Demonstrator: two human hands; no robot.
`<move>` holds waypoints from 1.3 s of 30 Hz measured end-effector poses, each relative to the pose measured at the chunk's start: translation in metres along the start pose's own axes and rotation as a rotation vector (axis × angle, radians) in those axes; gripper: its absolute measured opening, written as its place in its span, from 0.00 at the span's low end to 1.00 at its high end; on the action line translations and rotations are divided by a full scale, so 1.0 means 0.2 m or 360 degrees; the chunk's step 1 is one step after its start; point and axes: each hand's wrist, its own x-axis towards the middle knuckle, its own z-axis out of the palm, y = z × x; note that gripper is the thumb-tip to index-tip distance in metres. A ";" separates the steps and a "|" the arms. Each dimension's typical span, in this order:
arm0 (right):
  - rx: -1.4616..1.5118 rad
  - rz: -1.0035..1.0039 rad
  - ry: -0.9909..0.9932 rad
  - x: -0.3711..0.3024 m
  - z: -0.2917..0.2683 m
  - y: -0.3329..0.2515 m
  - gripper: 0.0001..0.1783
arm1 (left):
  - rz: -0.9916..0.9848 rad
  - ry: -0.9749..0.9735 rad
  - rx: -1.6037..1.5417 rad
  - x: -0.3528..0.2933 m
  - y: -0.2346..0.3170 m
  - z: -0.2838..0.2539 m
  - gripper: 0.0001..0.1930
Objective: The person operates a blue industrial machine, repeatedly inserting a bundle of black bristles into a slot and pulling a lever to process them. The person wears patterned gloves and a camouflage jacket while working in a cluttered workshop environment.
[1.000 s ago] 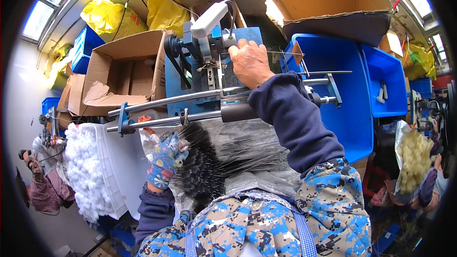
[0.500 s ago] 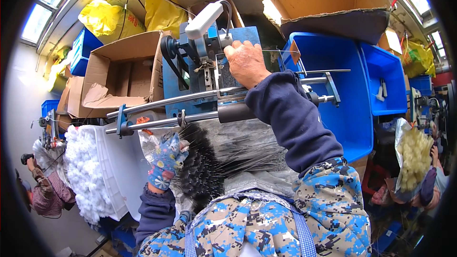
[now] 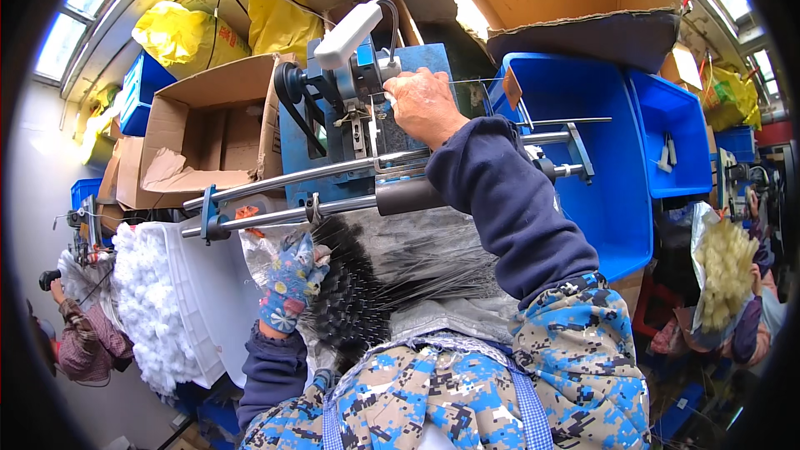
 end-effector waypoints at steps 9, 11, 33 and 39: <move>-0.0216 0.0035 0.0176 -0.17 -0.10 0.02 0.23 | 0.0029 0.0145 0.0034 -0.06 -0.04 0.01 0.13; -0.0166 0.0000 0.0134 -0.25 -0.12 0.01 0.27 | -0.0074 0.0096 -0.0110 -0.06 -0.03 0.01 0.14; -0.0382 0.0320 -0.0097 -0.24 -0.09 0.05 0.24 | 0.0881 0.0203 0.0409 1.29 1.12 0.18 0.20; -0.0309 0.0241 -0.0100 -0.37 -0.21 0.07 0.25 | 0.0884 0.0460 0.0391 1.43 1.13 0.33 0.16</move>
